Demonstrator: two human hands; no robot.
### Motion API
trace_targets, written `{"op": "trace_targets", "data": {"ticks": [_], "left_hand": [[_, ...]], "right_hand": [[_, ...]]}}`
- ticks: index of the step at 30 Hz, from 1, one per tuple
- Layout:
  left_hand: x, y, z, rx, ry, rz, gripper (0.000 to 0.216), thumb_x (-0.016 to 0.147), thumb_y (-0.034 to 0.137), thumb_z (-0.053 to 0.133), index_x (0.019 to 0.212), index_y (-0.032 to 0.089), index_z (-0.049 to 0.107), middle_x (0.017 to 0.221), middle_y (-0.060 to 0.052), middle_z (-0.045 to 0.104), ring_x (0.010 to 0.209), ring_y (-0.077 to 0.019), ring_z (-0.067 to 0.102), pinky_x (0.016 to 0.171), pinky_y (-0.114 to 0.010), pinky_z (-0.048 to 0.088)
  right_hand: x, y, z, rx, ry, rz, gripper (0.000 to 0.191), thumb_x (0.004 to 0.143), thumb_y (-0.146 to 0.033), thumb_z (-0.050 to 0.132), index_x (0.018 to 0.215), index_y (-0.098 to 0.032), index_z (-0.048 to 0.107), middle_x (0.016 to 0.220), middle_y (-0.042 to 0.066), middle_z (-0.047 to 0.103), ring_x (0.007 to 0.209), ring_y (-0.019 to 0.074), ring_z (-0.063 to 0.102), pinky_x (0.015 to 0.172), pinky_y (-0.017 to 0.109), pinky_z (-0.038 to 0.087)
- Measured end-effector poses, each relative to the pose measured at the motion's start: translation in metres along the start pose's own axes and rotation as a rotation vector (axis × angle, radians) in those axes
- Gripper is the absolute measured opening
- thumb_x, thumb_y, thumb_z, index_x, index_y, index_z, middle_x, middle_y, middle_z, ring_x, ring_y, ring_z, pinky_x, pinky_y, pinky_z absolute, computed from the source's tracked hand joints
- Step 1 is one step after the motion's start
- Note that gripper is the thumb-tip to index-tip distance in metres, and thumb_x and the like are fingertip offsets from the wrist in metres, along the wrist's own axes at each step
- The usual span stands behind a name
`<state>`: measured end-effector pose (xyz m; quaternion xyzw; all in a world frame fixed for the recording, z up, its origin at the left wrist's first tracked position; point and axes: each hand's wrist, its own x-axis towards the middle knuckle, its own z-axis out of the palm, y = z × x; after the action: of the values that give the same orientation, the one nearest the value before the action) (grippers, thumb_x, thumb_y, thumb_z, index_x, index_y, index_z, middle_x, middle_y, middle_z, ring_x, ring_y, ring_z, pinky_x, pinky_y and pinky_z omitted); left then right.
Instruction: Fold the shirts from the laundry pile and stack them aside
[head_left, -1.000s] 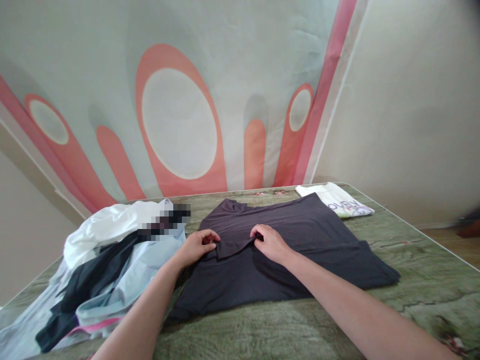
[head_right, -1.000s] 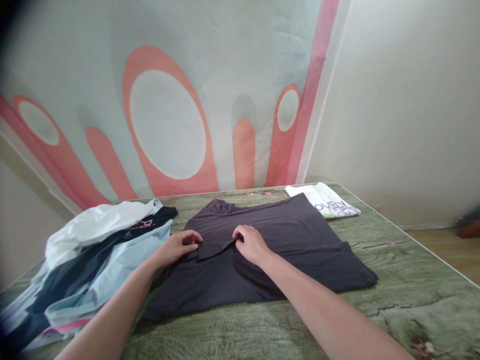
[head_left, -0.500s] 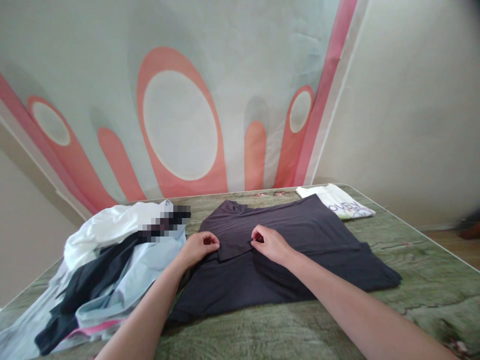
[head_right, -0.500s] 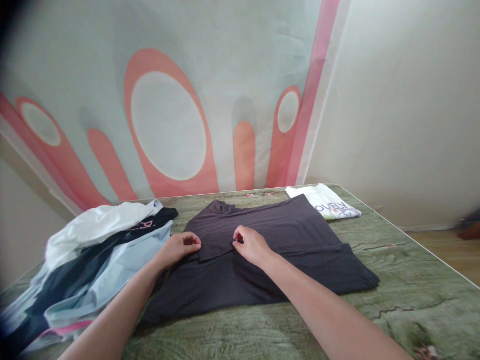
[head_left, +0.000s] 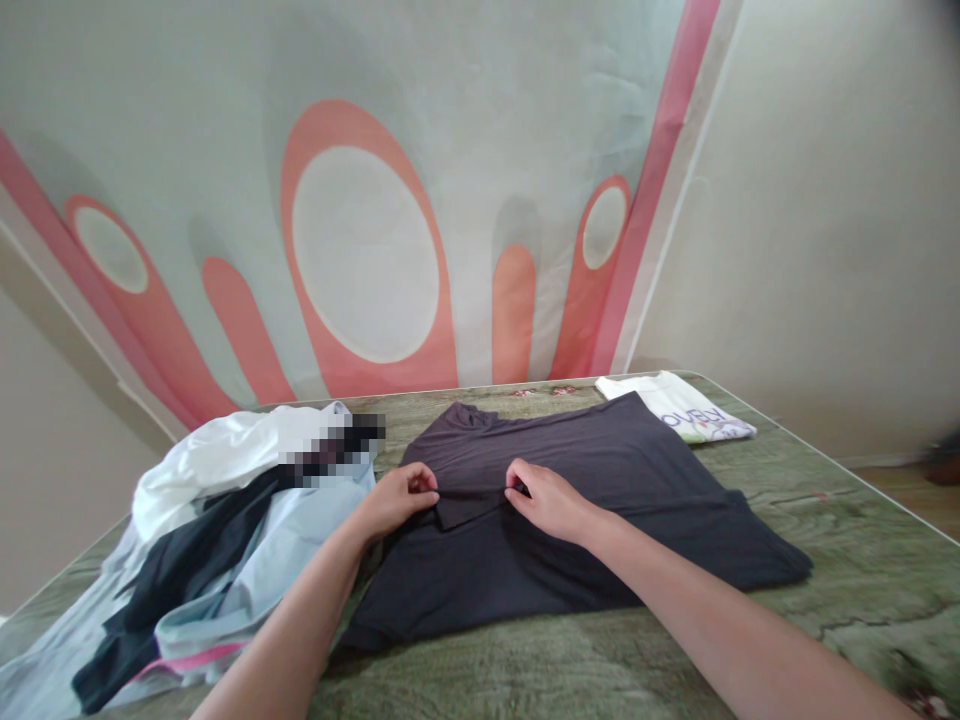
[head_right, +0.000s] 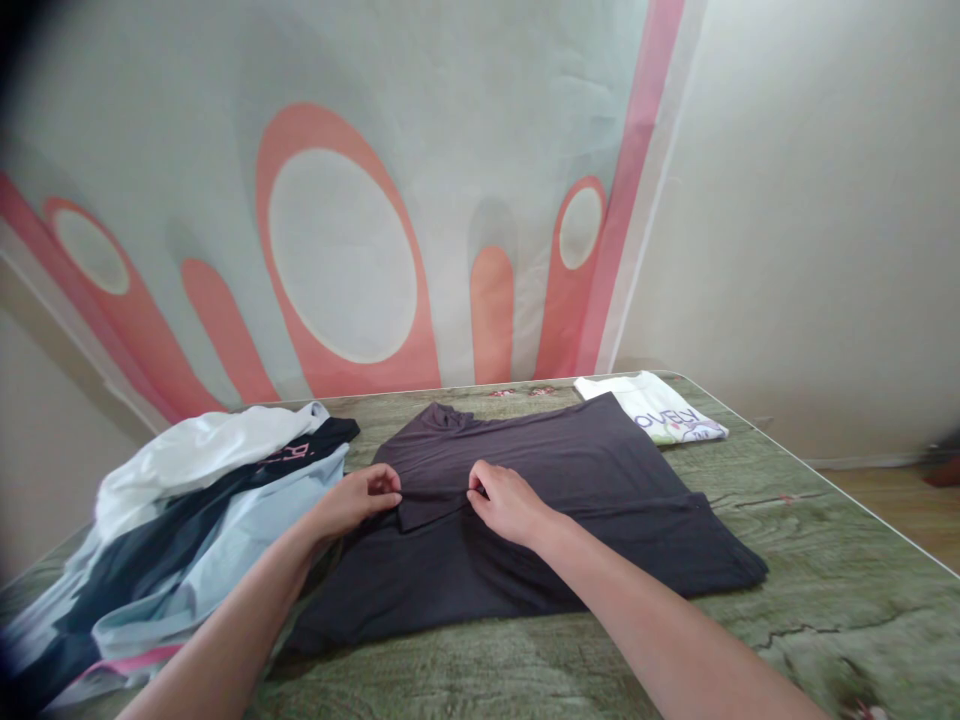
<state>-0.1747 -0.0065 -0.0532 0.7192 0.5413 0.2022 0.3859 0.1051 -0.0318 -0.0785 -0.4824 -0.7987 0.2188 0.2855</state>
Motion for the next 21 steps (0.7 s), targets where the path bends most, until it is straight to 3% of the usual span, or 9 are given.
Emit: {"op": "trace_targets", "data": {"ticks": [3, 6, 11, 13, 16, 19, 21], "left_hand": [[-0.004, 0.004, -0.008, -0.116, -0.029, -0.054, 0.024, 0.069, 0.038, 0.061, 0.084, 0.020, 0.055, 0.062, 0.006, 0.051, 0.056, -0.0119, 0.049, 0.052, -0.021, 0.036], [-0.003, 0.001, -0.011, -0.173, 0.021, -0.091, 0.025, 0.071, 0.038, 0.056, 0.089, 0.021, 0.053, 0.068, 0.006, 0.051, 0.057, -0.0111, 0.048, 0.049, -0.020, 0.033], [0.004, -0.011, -0.001, 0.128, 0.086, 0.027, 0.018, 0.072, 0.034, 0.055, 0.083, 0.020, 0.057, 0.065, 0.005, 0.051, 0.062, -0.0139, 0.049, 0.059, -0.023, 0.036], [0.007, -0.015, 0.002, 0.185, 0.090, 0.056, 0.019, 0.072, 0.034, 0.055, 0.084, 0.020, 0.059, 0.068, 0.004, 0.054, 0.067, -0.0158, 0.053, 0.063, -0.024, 0.037], [0.009, -0.017, 0.003, 0.209, 0.085, 0.064, 0.024, 0.077, 0.040, 0.052, 0.088, 0.020, 0.061, 0.073, 0.002, 0.060, 0.072, -0.0181, 0.057, 0.067, -0.026, 0.039], [0.011, -0.016, 0.003, 0.205, 0.082, 0.028, 0.032, 0.076, 0.047, 0.055, 0.092, 0.020, 0.064, 0.079, 0.000, 0.064, 0.078, -0.0209, 0.060, 0.070, -0.027, 0.040], [0.013, -0.015, 0.003, 0.235, 0.085, 0.003, 0.035, 0.071, 0.048, 0.060, 0.092, 0.020, 0.066, 0.076, -0.001, 0.063, 0.077, -0.0221, 0.059, 0.069, -0.028, 0.040]], "right_hand": [[0.001, -0.003, -0.002, 0.049, 0.028, -0.030, 0.005, 0.087, -0.023, 0.056, 0.092, -0.023, 0.057, 0.085, -0.001, 0.064, 0.078, 0.0146, 0.059, 0.072, 0.025, 0.042], [0.003, -0.005, 0.001, 0.041, 0.100, -0.076, 0.011, 0.089, -0.022, 0.054, 0.098, -0.023, 0.059, 0.097, 0.002, 0.065, 0.090, 0.0153, 0.060, 0.081, 0.027, 0.043], [0.006, -0.001, -0.005, -0.046, 0.041, -0.031, 0.026, 0.084, -0.019, 0.058, 0.109, -0.025, 0.062, 0.106, 0.003, 0.065, 0.086, 0.0150, 0.062, 0.077, 0.026, 0.045], [0.006, 0.007, -0.028, -0.047, 0.024, 0.002, 0.025, 0.084, -0.018, 0.056, 0.106, -0.026, 0.065, 0.102, 0.002, 0.067, 0.082, 0.0145, 0.062, 0.074, 0.026, 0.045], [-0.004, 0.030, -0.082, -0.034, 0.010, 0.072, 0.019, 0.080, -0.018, 0.054, 0.093, -0.023, 0.068, 0.087, 0.001, 0.069, 0.079, 0.0158, 0.062, 0.073, 0.026, 0.045], [-0.037, 0.063, -0.135, -0.056, -0.070, 0.198, 0.014, 0.074, -0.019, 0.057, 0.084, -0.021, 0.067, 0.078, 0.000, 0.068, 0.073, 0.0159, 0.060, 0.070, 0.027, 0.044], [-0.068, 0.088, -0.157, -0.065, -0.121, 0.310, 0.014, 0.069, -0.019, 0.061, 0.081, -0.021, 0.067, 0.076, 0.000, 0.067, 0.071, 0.0160, 0.058, 0.068, 0.026, 0.043]]}}
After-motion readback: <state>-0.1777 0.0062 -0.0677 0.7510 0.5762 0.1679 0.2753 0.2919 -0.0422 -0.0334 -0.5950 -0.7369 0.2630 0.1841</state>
